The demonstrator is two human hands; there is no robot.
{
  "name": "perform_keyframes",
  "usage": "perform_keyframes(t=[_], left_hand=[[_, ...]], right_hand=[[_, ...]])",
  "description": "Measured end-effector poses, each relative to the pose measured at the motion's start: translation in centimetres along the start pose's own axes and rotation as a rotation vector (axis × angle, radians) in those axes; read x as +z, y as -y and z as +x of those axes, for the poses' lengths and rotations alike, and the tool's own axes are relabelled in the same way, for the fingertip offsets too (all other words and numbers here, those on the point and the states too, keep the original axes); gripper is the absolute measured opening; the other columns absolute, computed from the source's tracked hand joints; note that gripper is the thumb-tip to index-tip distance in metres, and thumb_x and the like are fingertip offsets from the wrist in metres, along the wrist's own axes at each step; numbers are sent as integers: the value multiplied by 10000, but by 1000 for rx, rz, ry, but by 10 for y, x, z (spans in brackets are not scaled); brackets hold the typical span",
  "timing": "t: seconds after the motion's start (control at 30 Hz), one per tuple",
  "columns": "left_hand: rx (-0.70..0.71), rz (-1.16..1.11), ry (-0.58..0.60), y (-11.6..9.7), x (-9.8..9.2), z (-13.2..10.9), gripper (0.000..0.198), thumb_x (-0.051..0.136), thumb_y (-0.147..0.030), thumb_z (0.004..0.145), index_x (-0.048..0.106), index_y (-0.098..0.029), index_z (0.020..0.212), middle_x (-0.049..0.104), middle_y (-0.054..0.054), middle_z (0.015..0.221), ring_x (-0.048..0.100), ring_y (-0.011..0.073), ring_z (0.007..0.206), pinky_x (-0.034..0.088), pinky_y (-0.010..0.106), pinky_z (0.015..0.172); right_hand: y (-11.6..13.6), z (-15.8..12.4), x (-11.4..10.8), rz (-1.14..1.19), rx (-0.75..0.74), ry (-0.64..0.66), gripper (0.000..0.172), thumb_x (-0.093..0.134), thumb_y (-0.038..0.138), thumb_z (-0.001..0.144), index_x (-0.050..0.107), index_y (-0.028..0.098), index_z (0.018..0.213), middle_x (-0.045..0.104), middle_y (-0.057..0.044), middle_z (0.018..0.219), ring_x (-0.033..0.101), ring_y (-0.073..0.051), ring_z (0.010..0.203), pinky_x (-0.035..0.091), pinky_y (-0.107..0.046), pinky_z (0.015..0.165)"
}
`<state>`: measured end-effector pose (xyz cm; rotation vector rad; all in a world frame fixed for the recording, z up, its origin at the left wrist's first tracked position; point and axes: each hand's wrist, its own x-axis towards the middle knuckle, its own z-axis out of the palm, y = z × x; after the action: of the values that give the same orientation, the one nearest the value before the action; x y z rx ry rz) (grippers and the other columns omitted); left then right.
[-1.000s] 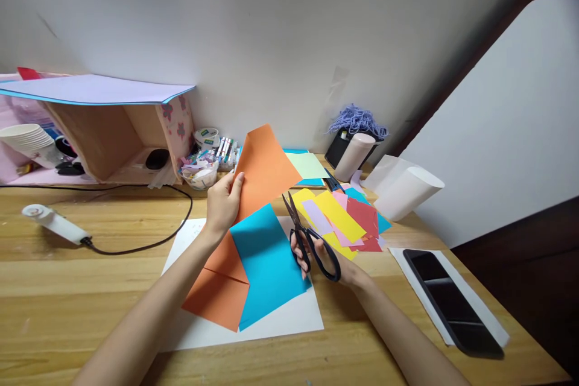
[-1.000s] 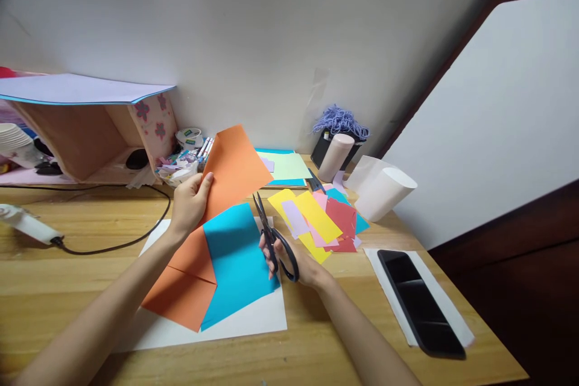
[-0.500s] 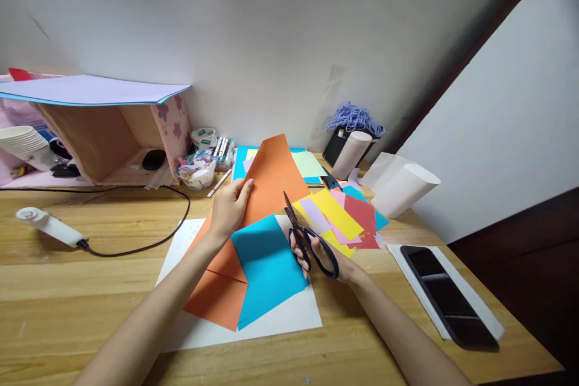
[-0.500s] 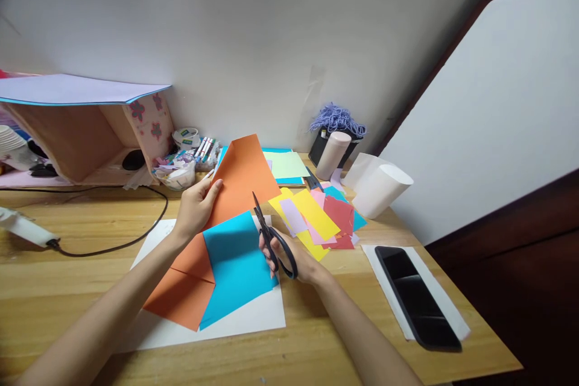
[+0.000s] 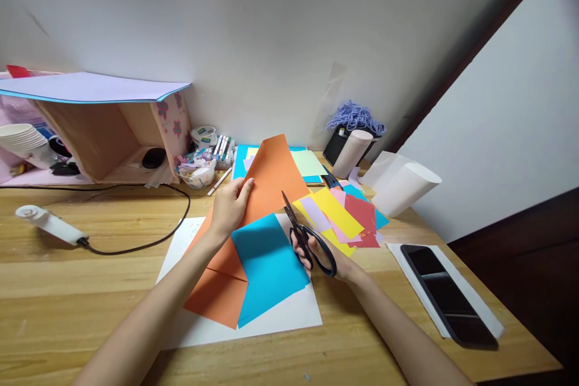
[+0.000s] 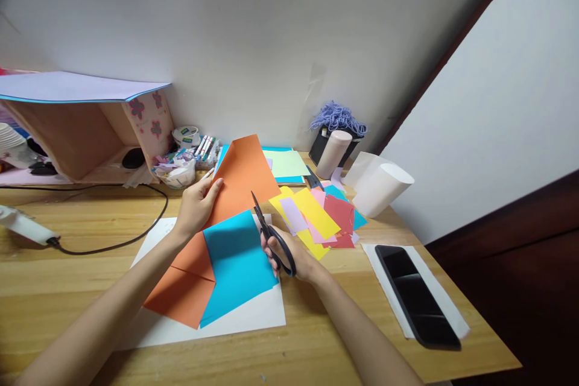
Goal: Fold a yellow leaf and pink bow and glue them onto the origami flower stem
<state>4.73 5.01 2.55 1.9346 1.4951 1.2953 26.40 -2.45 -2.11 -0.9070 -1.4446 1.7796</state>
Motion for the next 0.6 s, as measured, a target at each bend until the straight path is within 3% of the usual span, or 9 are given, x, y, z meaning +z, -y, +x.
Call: perform_keyframes(t=[0.27,0.6], left_hand=[[0,-1,-6,1,0,0,363,410,-408,842,351,-184,563,327,-44,542,311,98,512,244,230,521],[0,-9,-10,2,1,0,352,405,-402,841,375,-180,570,373,-36,550,336,100,519,245,228,509]], right_hand=[[-5,5,2,-65,29,-75,555,454,724,681,443,190,832,373,55,624,382,-47,426,353,-162,361],[0,3,6,-184,31,-173,372,461,571,793,408,203,776,357,74,577,344,-38,386,308,-150,333]])
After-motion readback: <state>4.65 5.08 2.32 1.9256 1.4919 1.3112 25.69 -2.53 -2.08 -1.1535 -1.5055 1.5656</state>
